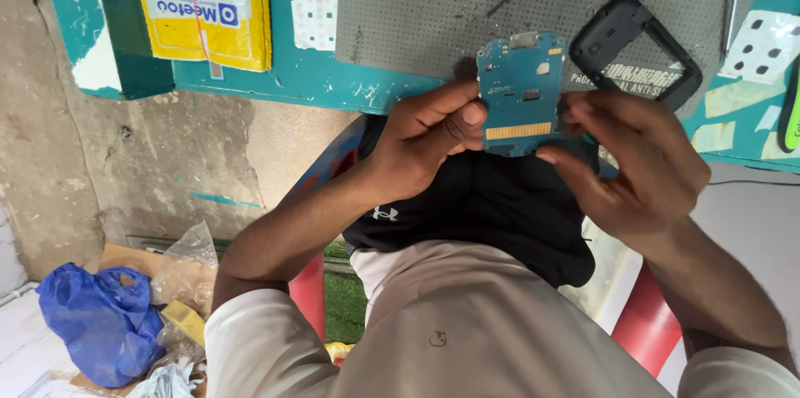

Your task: The person disassembles a small electronic device, removes the internal circuit board, and cleans it using a liquid solvent and a brush. They apply the liquid from a bottle and scrub the board's surface before setting it aside.

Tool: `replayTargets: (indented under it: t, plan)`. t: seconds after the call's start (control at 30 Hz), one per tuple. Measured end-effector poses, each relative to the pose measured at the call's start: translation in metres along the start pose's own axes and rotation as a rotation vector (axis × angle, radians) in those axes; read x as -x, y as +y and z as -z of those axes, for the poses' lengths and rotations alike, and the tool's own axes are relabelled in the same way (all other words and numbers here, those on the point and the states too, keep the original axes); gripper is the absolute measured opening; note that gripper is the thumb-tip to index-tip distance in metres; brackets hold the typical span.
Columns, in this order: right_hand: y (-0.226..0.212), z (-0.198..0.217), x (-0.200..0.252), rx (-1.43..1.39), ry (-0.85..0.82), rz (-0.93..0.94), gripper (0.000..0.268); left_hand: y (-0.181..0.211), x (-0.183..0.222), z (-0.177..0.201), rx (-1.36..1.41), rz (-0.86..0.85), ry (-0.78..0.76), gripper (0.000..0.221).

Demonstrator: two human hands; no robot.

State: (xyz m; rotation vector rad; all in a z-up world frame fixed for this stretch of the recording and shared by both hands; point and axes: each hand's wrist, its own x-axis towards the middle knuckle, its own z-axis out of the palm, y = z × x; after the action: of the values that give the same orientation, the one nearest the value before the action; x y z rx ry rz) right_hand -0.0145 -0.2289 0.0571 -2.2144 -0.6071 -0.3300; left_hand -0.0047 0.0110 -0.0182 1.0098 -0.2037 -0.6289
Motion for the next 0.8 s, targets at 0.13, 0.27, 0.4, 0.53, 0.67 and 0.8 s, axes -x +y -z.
replayTargets:
  t: [0.13,0.27,0.4,0.53,0.67,0.8]
  plan:
    - [0.01,-0.006,0.003,-0.167,-0.022,-0.049,0.049,0.001,0.0,-0.001,-0.008,-0.006,0.0,0.051]
    - [0.015,-0.006,0.013,-0.242,-0.055,-0.117,0.049,0.002,0.0,-0.002,-0.016,0.019,0.014,0.053]
    - [0.016,-0.006,0.017,-0.263,-0.063,-0.149,0.049,0.004,-0.001,0.0,0.041,0.038,-0.019,0.05]
    - [0.019,-0.006,0.02,-0.284,-0.064,-0.174,0.047,0.002,-0.002,0.001,0.102,0.043,-0.035,0.051]
    - [0.021,-0.006,0.023,-0.3,-0.06,-0.172,0.047,-0.004,-0.001,0.003,0.146,0.047,-0.032,0.05]
    - [0.022,-0.005,0.025,-0.295,-0.065,-0.176,0.043,-0.009,0.002,0.005,0.071,0.04,-0.034,0.048]
